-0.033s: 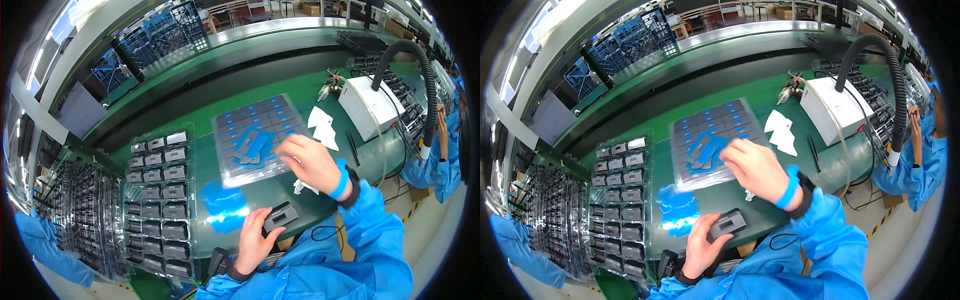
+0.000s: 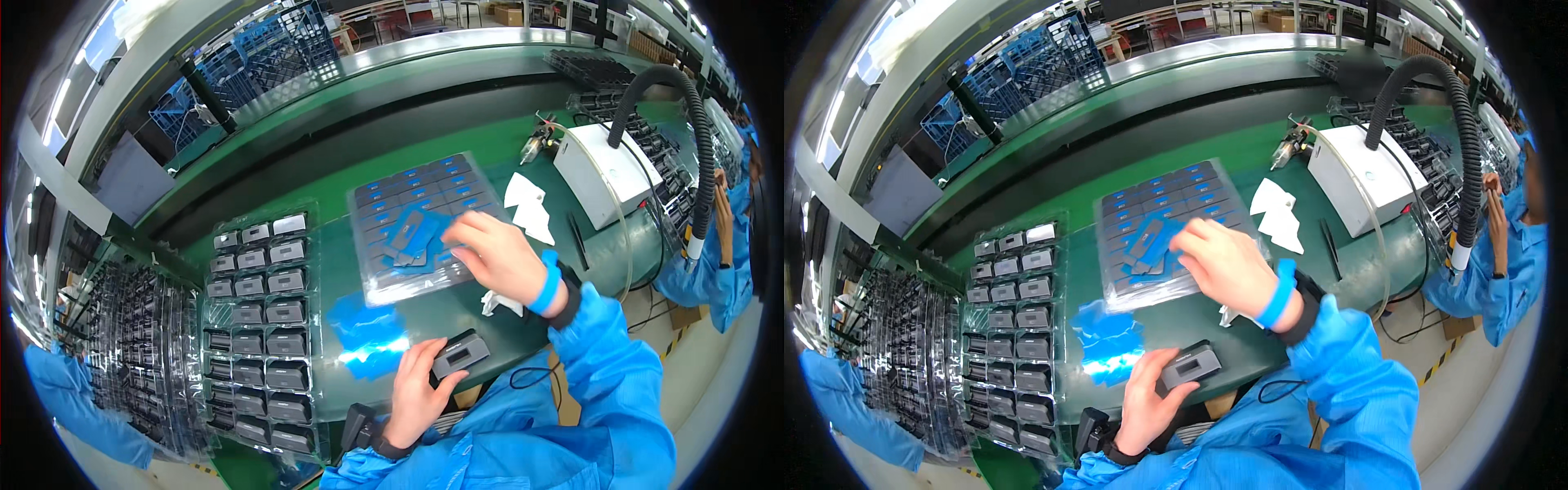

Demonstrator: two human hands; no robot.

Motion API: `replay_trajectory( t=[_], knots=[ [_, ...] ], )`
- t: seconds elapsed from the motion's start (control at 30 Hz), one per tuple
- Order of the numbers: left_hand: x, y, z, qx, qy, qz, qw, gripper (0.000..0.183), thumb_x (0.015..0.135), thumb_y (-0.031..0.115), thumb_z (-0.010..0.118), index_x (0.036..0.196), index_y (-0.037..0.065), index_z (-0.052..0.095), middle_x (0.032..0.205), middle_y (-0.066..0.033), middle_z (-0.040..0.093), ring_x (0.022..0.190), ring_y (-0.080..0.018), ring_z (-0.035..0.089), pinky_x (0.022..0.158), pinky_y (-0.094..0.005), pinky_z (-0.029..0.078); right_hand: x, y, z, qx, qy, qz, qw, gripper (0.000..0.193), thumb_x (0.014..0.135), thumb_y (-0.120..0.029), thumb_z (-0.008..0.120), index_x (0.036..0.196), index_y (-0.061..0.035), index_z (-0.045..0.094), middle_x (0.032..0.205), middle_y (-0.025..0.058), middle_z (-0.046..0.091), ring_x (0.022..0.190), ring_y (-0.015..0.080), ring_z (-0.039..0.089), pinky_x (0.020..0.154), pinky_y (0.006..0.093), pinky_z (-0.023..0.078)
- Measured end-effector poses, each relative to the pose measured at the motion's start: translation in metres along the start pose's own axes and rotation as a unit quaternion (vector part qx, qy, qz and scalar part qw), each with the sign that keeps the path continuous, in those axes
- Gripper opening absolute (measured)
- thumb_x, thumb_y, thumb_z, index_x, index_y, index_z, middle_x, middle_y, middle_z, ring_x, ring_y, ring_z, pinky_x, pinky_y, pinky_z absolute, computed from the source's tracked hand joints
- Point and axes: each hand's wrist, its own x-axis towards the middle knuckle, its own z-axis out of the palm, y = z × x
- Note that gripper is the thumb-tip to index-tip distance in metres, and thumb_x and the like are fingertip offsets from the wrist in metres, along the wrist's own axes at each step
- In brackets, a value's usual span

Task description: Inspecting and assembling small electronic components on a factory conveyor line.

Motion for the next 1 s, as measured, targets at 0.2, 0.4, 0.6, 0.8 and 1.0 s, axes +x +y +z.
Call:
replay_trajectory(
  t=[0.2, 0.4, 0.6, 0.8, 1.0],
  knots=[
    [-0.005, -0.013, -0.009, 0.005, 0.008, 0.022, 1.0, 0.054, 0.068, 0.016, 0.08, 0.115, 0.001, 0.058, 0.112, -0.0153, 0.058, 0.102, -0.0338, 0.055, 0.087, -0.0386, 0.046, 0.043, 0.03, 0.052, -0.042, -0.051, -0.07, 0.995, 0.035, 0.075, -0.001, 0.063, 0.109, -0.0076, 0.06, 0.104, 0.0088, 0.057, 0.101, 0.0293, 0.054, 0.084, 0.0389, 0.047],
    [-0.008, -0.015, -0.013, -0.005, 0.002, 0.017, 1.0, 0.053, 0.067, 0.016, 0.08, 0.114, 0.0, 0.058, 0.112, -0.0141, 0.058, 0.102, -0.0329, 0.055, 0.087, -0.0384, 0.046, 0.056, 0.048, 0.064, -0.08, -0.17, -0.029, 0.982, 0.04, 0.074, -0.003, 0.067, 0.113, -0.0066, 0.059, 0.108, 0.0086, 0.056, 0.106, 0.0294, 0.052, 0.09, 0.0391, 0.043],
    [-0.007, -0.012, -0.012, -0.002, -0.006, 0.004, 1.0, 0.054, 0.067, 0.016, 0.081, 0.114, 0.001, 0.059, 0.112, -0.015, 0.061, 0.104, -0.0323, 0.056, 0.089, -0.0382, 0.046, 0.061, 0.055, 0.064, -0.032, -0.188, 0.0, 0.982, 0.036, 0.072, -0.012, 0.072, 0.107, -0.0055, 0.063, 0.105, 0.0092, 0.056, 0.106, 0.031, 0.051, 0.091, 0.0393, 0.043],
    [-0.011, -0.008, -0.011, 0.007, -0.013, 0.017, 1.0, 0.052, 0.068, 0.014, 0.079, 0.114, 0.001, 0.058, 0.112, -0.0136, 0.059, 0.102, -0.0323, 0.054, 0.087, -0.0382, 0.045, 0.07, 0.061, 0.065, 0.015, -0.191, 0.05, 0.98, 0.03, 0.071, -0.014, 0.073, 0.099, -0.0052, 0.066, 0.098, 0.0103, 0.058, 0.103, 0.0307, 0.054, 0.09, 0.039, 0.044],
    [-0.013, -0.004, -0.01, 0.014, -0.004, 0.015, 1.0, 0.052, 0.068, 0.017, 0.079, 0.113, 0.002, 0.059, 0.112, -0.0141, 0.059, 0.104, -0.0325, 0.055, 0.089, -0.0387, 0.045, 0.06, 0.055, 0.035, 0.107, -0.07, 0.081, 0.988, 0.015, 0.077, -0.011, 0.067, 0.085, -0.0007, 0.059, 0.077, 0.0155, 0.063, 0.074, 0.0327, 0.063, 0.066, 0.0392, 0.049]
  ],
)
